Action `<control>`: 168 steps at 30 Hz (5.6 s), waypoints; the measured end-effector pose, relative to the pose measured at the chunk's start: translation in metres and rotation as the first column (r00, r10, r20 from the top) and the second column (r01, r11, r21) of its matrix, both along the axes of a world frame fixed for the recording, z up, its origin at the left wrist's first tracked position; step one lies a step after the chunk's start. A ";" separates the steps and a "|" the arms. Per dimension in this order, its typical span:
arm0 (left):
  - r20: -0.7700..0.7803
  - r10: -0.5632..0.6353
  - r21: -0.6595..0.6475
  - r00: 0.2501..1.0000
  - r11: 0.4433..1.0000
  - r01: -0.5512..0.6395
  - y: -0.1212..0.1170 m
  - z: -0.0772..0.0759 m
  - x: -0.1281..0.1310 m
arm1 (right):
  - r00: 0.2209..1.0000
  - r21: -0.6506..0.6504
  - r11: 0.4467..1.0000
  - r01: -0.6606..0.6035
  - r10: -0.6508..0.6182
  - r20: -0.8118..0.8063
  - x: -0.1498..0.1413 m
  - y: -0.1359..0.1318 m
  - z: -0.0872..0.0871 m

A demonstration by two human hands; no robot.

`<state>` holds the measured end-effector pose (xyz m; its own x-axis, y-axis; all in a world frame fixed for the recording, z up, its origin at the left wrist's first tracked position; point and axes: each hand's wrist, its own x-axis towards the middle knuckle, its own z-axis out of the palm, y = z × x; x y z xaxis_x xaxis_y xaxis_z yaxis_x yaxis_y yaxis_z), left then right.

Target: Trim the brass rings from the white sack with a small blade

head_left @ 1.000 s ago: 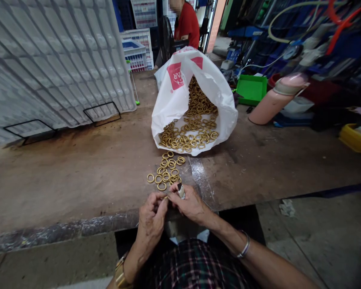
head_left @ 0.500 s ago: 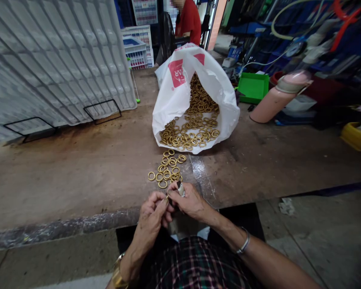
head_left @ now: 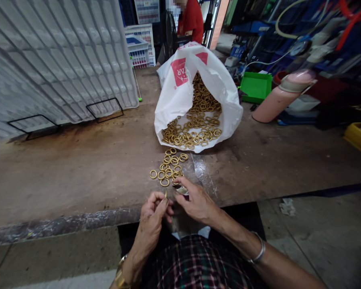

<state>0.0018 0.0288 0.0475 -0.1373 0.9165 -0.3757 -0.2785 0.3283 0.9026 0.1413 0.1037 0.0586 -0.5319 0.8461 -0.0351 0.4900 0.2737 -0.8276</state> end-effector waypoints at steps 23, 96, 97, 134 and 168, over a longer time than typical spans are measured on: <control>-0.119 -0.043 0.045 0.992 0.998 0.048 -0.002 0.005 0.001 | 0.949 0.351 0.901 -0.255 0.163 0.271 -0.001 -0.015 -0.015; 0.376 0.159 -0.061 0.913 0.987 -0.147 0.024 0.018 0.017 | 0.963 0.104 0.972 0.211 -0.189 -0.192 -0.013 0.010 -0.001; 0.368 0.157 -0.059 0.916 0.988 -0.145 0.024 0.017 0.018 | 0.964 0.089 0.976 0.200 -0.180 -0.197 -0.013 0.008 0.000; 0.060 0.035 -0.015 0.998 0.999 -0.034 0.013 0.006 0.017 | 0.945 0.268 0.951 -0.152 0.061 0.321 0.002 -0.006 -0.007; 0.581 0.196 -0.165 0.790 0.979 -0.122 0.012 0.015 0.005 | 0.902 0.309 0.949 0.056 -0.181 0.392 -0.032 0.055 -0.007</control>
<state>0.0065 0.0410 0.0630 0.0054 0.8477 -0.5305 -0.8025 0.3202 0.5034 0.1097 0.1585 0.0511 -0.4176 0.9083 0.0227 0.8116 0.3842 -0.4402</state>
